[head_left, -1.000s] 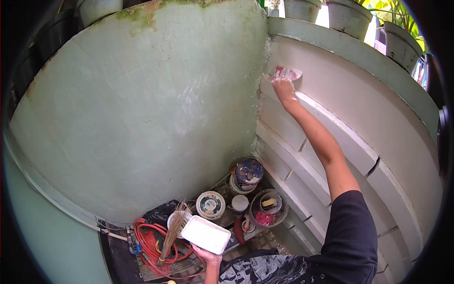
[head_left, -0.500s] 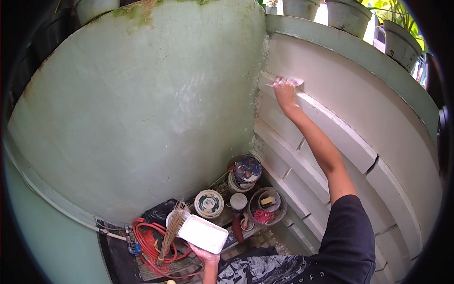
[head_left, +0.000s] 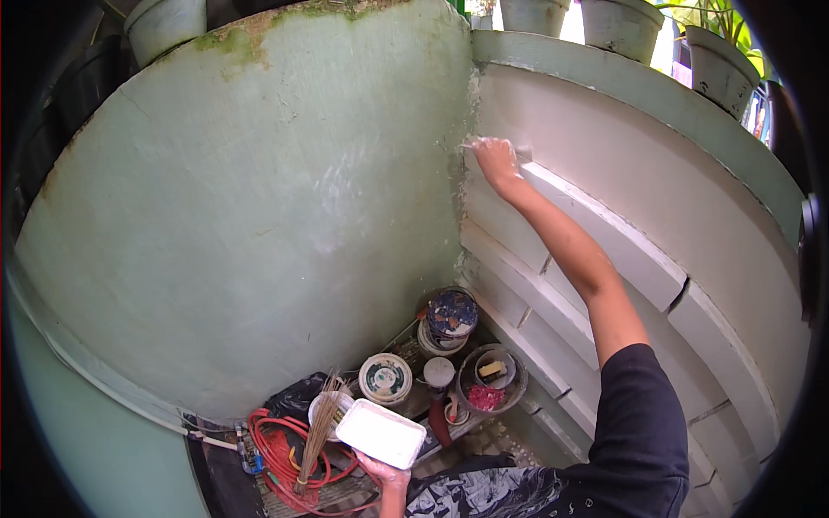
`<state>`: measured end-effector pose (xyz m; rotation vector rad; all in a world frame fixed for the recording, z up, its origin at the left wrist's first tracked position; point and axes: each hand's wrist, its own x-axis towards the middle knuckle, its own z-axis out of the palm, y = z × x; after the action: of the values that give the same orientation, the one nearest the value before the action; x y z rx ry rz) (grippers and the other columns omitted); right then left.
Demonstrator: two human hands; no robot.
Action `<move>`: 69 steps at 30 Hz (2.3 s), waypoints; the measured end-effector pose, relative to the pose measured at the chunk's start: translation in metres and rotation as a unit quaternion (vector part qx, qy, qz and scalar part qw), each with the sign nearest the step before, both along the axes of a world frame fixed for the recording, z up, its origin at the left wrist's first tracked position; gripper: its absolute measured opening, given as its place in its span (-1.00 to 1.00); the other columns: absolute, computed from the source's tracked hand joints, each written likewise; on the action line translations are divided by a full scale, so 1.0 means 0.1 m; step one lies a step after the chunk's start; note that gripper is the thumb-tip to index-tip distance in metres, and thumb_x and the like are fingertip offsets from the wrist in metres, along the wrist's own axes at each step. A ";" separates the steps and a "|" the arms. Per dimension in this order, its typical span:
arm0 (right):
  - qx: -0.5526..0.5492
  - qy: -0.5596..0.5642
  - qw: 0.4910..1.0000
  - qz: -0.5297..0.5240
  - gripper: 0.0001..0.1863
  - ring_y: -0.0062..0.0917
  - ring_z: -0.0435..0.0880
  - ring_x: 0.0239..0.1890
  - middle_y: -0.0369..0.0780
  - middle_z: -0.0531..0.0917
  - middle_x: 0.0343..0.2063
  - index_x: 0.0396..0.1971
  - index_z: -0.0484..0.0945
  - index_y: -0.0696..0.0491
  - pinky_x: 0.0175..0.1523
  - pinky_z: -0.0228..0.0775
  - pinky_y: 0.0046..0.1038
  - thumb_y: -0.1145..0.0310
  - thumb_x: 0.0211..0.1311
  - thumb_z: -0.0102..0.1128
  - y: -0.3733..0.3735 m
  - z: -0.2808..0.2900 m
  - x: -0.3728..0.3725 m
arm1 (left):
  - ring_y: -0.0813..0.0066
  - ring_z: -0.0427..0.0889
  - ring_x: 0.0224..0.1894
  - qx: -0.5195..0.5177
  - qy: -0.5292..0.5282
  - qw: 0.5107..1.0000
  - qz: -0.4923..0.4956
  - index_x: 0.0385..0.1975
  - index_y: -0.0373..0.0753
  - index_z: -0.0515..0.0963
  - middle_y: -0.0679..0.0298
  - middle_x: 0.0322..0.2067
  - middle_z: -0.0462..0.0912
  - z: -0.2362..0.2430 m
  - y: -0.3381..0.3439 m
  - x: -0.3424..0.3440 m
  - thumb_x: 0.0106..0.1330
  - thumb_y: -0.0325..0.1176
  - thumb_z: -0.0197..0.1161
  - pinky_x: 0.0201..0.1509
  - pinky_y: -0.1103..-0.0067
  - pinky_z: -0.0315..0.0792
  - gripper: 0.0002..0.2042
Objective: Apply wall putty to a white structural surface using a putty knife and a small container.
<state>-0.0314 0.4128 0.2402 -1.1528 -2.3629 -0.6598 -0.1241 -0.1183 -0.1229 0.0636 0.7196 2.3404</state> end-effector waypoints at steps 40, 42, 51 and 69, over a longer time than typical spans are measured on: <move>0.175 0.019 0.965 -0.197 -0.78 -0.38 0.65 -0.22 -0.21 0.64 -0.33 -0.22 0.58 0.04 -0.31 0.52 -0.36 0.41 0.14 0.07 -1.22 -0.17 1.33 | 0.16 0.30 0.27 -0.029 -0.019 0.997 -0.070 0.33 -0.05 0.14 0.32 0.30 0.24 -0.13 0.08 -0.03 0.35 0.23 -0.29 0.32 0.27 0.22 -0.34; 0.060 0.027 0.988 -0.139 -0.76 -0.37 0.65 -0.23 -0.22 0.64 -0.33 -0.18 0.58 0.02 -0.30 0.52 -0.36 0.41 0.13 0.07 -1.28 -0.17 1.35 | 0.17 0.32 0.26 -0.008 -0.020 0.996 -0.083 0.33 -0.05 0.16 0.33 0.29 0.26 -0.10 0.08 -0.03 0.35 0.22 -0.28 0.31 0.28 0.23 -0.35; 0.328 -0.010 0.923 -0.202 -0.85 -0.41 0.66 -0.44 -0.22 0.64 -0.45 -0.35 0.61 0.00 -0.43 0.51 -0.42 0.40 0.09 0.09 -0.77 0.27 1.24 | 0.19 0.36 0.23 -0.016 -0.029 0.989 -0.144 0.31 -0.06 0.17 0.31 0.26 0.29 0.02 0.04 0.05 0.37 0.21 -0.29 0.26 0.26 0.30 -0.36; 0.165 0.068 0.981 -0.070 -0.89 -0.41 0.69 -0.36 -0.22 0.63 -0.46 -0.42 0.60 0.02 -0.41 0.53 -0.41 0.45 0.06 0.10 -1.15 0.15 1.24 | 0.16 0.38 0.21 0.029 -0.069 0.994 -0.084 0.29 -0.07 0.22 0.29 0.23 0.33 0.06 -0.13 -0.05 0.35 0.19 -0.22 0.24 0.23 0.31 -0.38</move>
<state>0.0929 0.2982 0.2549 -1.1782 -1.9792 -0.9487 -0.1286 -0.1317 -0.1166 -0.0117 0.5570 2.1813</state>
